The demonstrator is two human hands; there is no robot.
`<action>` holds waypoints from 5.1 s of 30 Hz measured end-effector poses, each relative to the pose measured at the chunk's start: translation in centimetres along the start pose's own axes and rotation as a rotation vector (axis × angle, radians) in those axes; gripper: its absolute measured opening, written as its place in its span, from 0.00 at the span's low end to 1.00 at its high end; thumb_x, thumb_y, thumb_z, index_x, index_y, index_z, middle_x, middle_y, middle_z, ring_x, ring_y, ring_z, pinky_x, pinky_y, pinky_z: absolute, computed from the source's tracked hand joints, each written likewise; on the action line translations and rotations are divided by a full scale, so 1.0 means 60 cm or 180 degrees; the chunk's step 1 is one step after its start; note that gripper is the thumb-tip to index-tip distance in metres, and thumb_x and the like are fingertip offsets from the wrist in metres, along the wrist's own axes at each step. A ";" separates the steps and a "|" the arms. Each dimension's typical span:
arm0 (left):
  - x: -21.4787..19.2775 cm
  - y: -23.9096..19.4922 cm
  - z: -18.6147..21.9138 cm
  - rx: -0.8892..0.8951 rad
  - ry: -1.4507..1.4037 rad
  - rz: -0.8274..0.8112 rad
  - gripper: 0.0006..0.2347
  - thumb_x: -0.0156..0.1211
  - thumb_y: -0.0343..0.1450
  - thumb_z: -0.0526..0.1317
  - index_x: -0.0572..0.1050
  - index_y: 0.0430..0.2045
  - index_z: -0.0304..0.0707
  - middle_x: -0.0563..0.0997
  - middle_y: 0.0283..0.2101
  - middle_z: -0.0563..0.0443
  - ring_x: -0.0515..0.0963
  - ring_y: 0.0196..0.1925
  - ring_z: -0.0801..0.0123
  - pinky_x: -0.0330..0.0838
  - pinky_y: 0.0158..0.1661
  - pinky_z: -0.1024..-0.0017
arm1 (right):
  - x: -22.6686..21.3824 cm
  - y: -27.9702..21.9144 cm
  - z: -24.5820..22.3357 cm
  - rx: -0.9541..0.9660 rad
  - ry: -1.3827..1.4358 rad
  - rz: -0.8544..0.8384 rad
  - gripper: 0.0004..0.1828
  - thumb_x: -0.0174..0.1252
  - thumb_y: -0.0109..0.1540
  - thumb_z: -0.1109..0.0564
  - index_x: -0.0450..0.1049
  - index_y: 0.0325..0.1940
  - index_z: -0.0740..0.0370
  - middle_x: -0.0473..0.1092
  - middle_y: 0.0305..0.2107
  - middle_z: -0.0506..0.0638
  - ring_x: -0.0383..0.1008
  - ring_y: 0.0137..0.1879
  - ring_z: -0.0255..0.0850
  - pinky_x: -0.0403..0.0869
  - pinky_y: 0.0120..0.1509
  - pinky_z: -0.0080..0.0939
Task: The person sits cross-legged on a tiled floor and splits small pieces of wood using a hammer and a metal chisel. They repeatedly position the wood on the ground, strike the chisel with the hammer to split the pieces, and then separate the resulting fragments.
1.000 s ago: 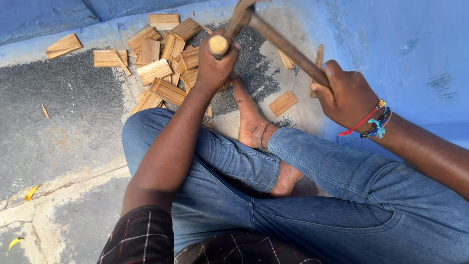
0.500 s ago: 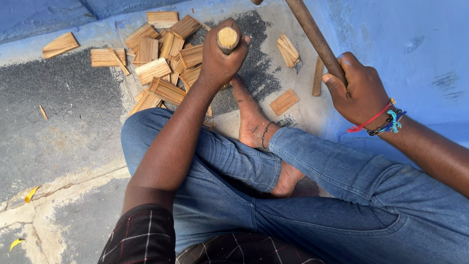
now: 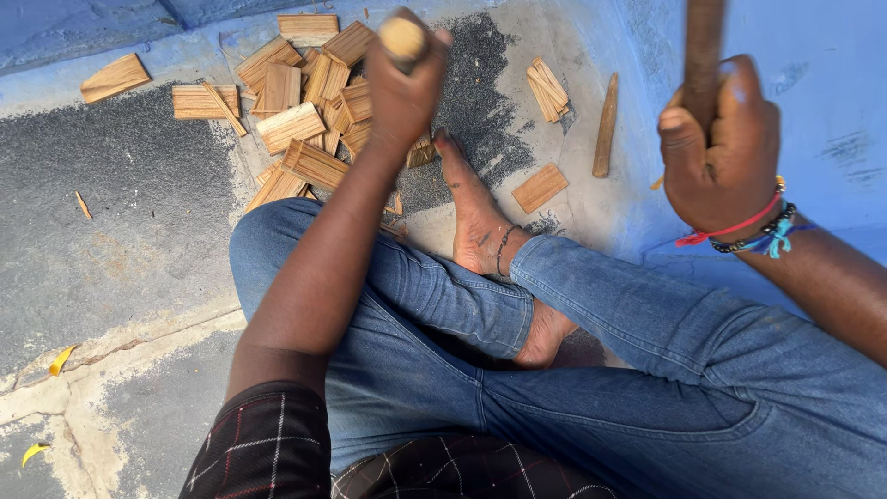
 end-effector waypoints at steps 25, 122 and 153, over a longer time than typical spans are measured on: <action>0.054 -0.019 0.008 -0.0011 -0.0193 -0.0986 0.07 0.63 0.71 0.36 0.71 0.34 0.34 0.76 0.29 0.49 0.80 0.33 0.64 0.76 0.39 0.64 | 0.062 -0.007 0.009 -0.0408 -0.1360 -0.0929 0.16 0.58 0.72 0.52 0.62 0.50 0.68 0.69 0.22 0.60 0.74 0.26 0.59 0.72 0.31 0.56; 0.008 -0.140 -0.081 -0.0592 0.1940 -0.2696 0.28 0.74 0.58 0.47 0.75 0.54 0.46 0.78 0.52 0.36 0.77 0.53 0.40 0.72 0.48 0.52 | 0.173 -0.235 0.385 0.0958 -0.1503 -0.3641 0.30 0.59 0.60 0.59 0.64 0.67 0.49 0.78 0.36 0.49 0.81 0.47 0.46 0.78 0.53 0.48; -0.110 -0.138 -0.231 -0.1631 0.1189 -0.0863 0.10 0.49 0.71 0.36 0.74 0.44 0.39 0.81 0.44 0.34 0.80 0.51 0.44 0.72 0.53 0.57 | 0.567 0.036 -0.062 -0.0947 -0.1351 -0.2857 0.26 0.69 0.54 0.49 0.75 0.53 0.60 0.68 0.56 0.57 0.66 0.66 0.54 0.68 0.67 0.57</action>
Point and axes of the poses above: each hand's wrist, its own y-axis towards the middle knuckle, its own x-axis out of the palm, z = x × y, the point moved 7 cm from there along y, towards the middle knuckle
